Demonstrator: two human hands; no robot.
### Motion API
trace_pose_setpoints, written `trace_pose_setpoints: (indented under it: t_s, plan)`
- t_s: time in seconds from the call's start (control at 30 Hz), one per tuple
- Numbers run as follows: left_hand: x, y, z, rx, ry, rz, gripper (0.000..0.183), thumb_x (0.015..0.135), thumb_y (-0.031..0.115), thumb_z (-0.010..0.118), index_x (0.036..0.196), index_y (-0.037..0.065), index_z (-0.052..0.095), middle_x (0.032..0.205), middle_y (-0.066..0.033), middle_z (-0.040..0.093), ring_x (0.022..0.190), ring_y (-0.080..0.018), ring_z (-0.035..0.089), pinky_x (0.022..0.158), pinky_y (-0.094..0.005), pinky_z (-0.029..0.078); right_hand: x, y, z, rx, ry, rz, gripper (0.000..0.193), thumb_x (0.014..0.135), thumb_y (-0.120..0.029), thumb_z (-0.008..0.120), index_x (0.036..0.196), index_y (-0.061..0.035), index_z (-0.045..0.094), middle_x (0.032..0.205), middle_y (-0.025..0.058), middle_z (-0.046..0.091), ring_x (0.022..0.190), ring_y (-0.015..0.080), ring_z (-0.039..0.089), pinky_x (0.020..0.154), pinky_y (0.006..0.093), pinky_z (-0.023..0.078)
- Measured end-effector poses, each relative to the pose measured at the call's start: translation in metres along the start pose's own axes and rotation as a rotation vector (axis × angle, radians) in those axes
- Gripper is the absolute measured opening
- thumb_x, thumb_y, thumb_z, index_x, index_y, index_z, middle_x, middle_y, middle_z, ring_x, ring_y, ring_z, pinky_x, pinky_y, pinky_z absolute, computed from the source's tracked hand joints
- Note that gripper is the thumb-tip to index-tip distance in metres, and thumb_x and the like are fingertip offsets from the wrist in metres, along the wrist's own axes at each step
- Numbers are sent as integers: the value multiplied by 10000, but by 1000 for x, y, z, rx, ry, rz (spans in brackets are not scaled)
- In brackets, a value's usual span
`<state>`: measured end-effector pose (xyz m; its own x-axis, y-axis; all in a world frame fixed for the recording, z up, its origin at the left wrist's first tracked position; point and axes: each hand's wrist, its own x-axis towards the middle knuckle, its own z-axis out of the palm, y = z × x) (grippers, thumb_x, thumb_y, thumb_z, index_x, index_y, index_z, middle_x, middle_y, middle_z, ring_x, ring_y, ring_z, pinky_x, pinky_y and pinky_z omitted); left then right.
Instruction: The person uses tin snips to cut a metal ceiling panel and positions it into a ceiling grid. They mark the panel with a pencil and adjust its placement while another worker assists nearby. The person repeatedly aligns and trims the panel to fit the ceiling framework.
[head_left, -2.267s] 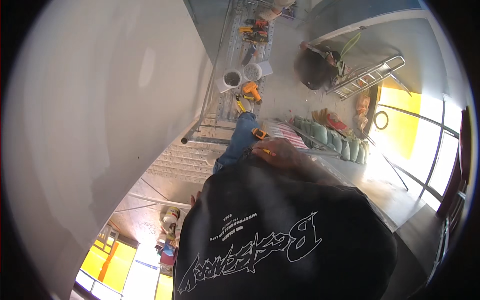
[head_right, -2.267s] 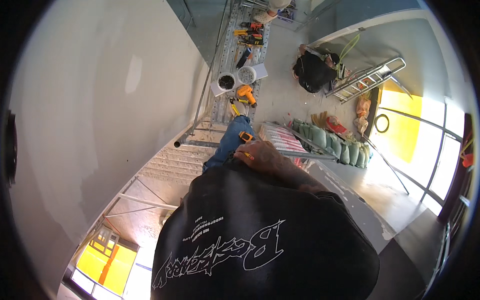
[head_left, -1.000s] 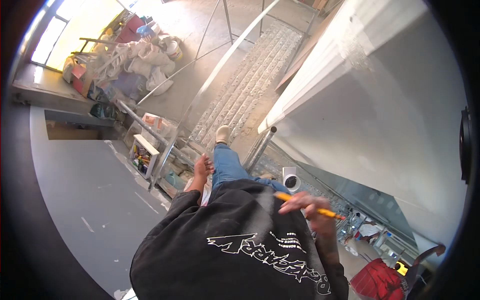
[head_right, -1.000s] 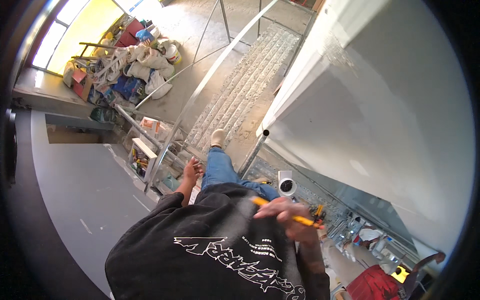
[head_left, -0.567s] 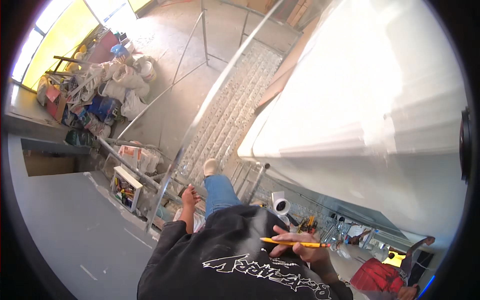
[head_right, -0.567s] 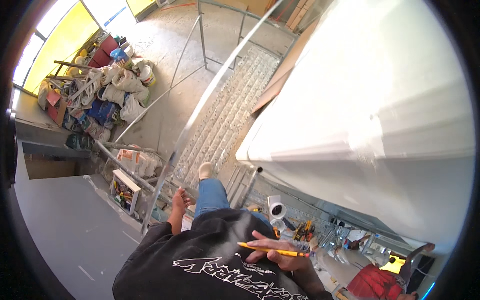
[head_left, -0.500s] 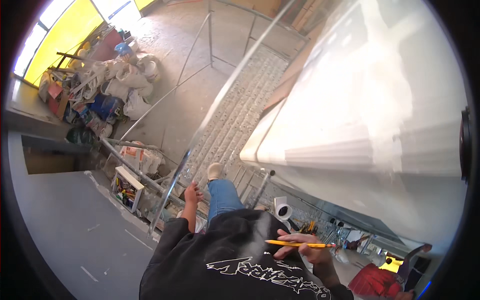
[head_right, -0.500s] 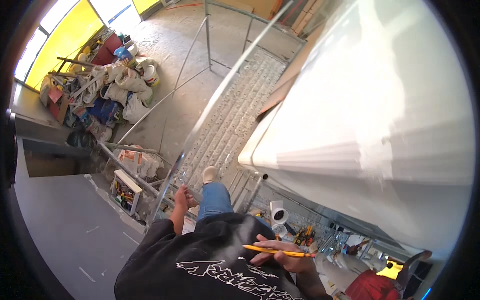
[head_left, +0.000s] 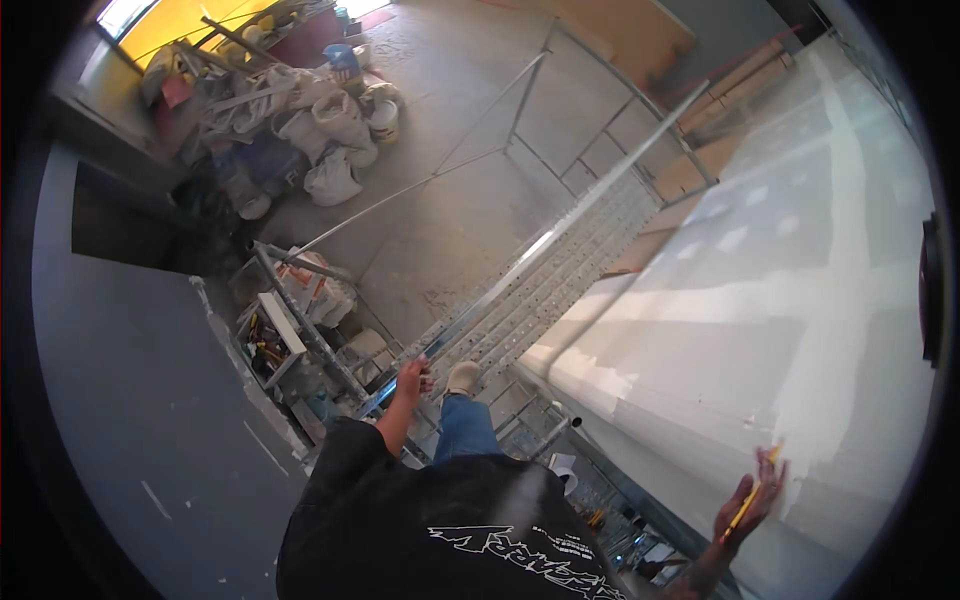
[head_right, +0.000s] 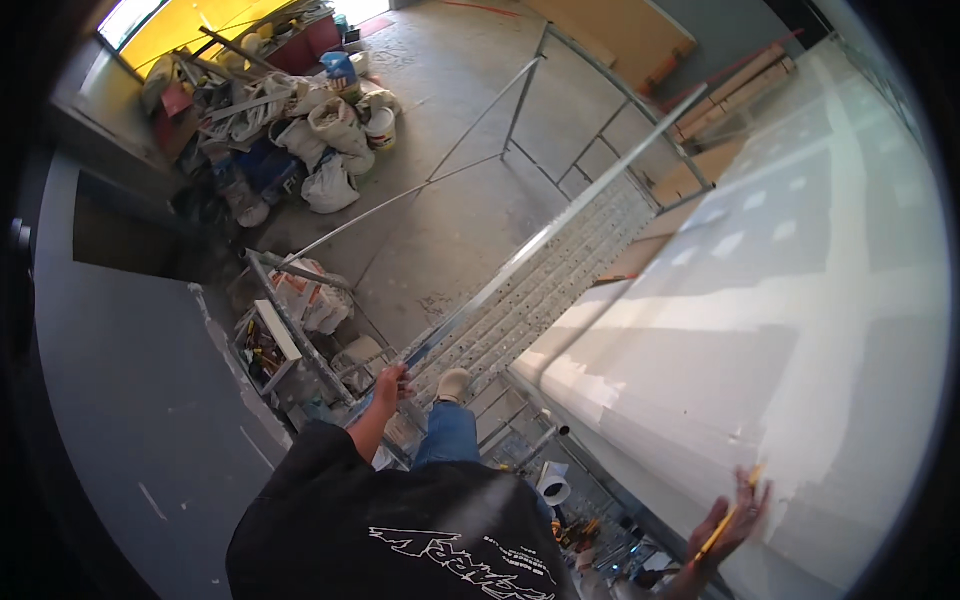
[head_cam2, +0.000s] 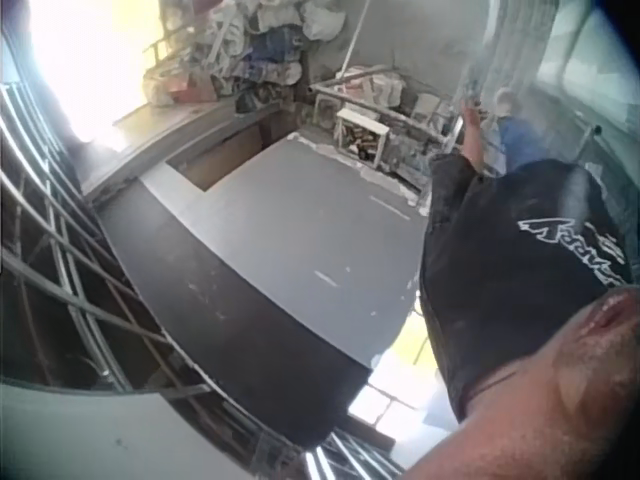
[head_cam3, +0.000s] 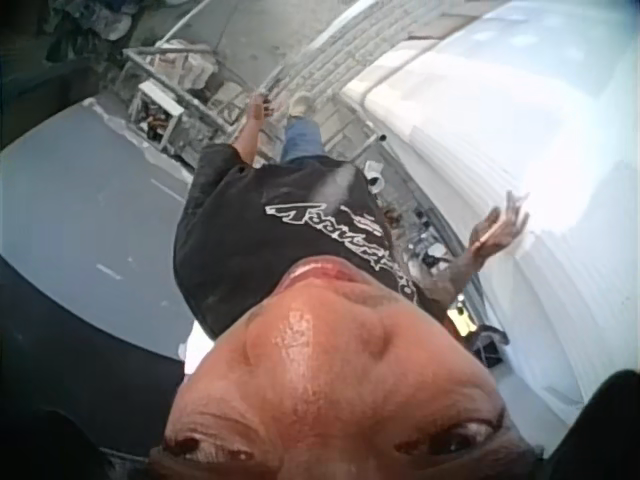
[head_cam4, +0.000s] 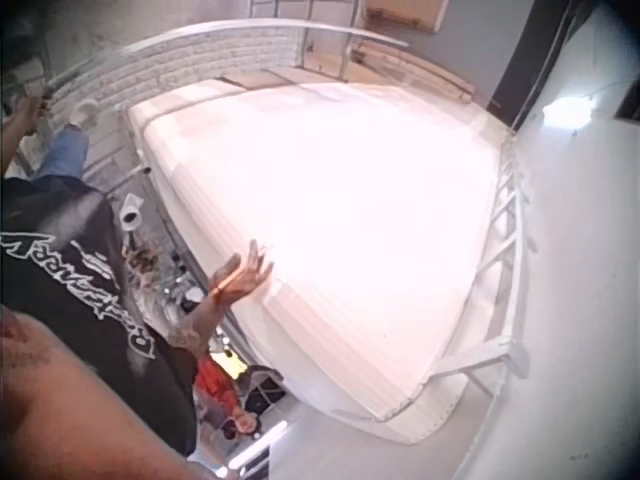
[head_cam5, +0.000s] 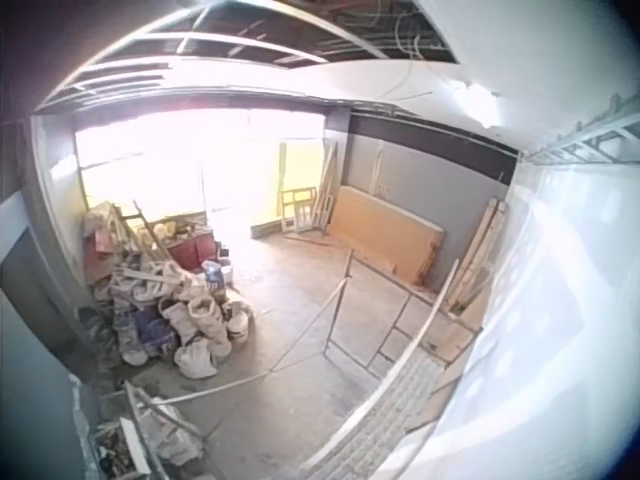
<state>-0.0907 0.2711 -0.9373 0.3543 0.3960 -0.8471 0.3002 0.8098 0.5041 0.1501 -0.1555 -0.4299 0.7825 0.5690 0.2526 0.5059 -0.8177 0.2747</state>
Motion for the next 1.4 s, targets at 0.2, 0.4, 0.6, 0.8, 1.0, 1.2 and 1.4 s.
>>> trace_pose_setpoints:
  t_s: [0.2,0.4,0.6,0.8,1.0,1.2,1.4]
  plan:
    - [14,-71,-116,211,125,-119,389,937,472,621,989,86,622,841,-57,578,555,-200,608,446,-318,474,18,53,31,-464,-118,-156,414,1003,-273,543,1333,-24,573,1398,134,594,1423,339,415,1207,546,228]
    - [-4,-68,-80,200,97,-219,443,918,480,644,1078,70,591,885,-76,591,594,-217,613,536,-368,532,21,50,31,-551,-88,-95,424,1024,-318,506,1331,-31,557,1455,143,541,1422,361,409,1211,564,211]
    - [-9,-32,-8,132,-33,-192,359,946,402,615,1100,79,589,906,-82,612,666,-218,629,598,-361,537,24,51,29,-561,-62,-90,435,1032,-354,480,1303,-25,566,1456,166,532,1426,386,393,1208,573,214]
    - [11,-22,12,126,-139,-101,332,963,364,589,1109,66,598,928,-90,619,716,-238,635,639,-385,531,19,54,30,-498,-42,-67,440,1015,-377,513,1277,-31,584,1454,177,532,1431,381,389,1195,579,237]
    - [2,-25,-3,147,-116,-169,331,950,368,630,1084,67,592,891,-80,613,655,-221,637,568,-358,551,18,57,28,-481,-32,-71,469,999,-398,533,1292,-32,556,1466,192,515,1439,392,374,1187,588,244]
    - [-8,-23,-28,160,-60,-185,284,952,375,622,1040,105,607,839,-54,596,681,-226,599,623,-405,514,17,56,31,-462,-34,-56,478,987,-386,561,1320,-45,521,1474,196,504,1437,395,375,1186,595,239]
    - [-18,-42,-51,203,18,-201,251,969,356,608,987,107,587,765,-49,570,587,-215,578,533,-383,523,21,55,30,-448,-22,-84,486,995,-401,543,1329,-50,512,1480,192,497,1426,406,383,1182,606,243]
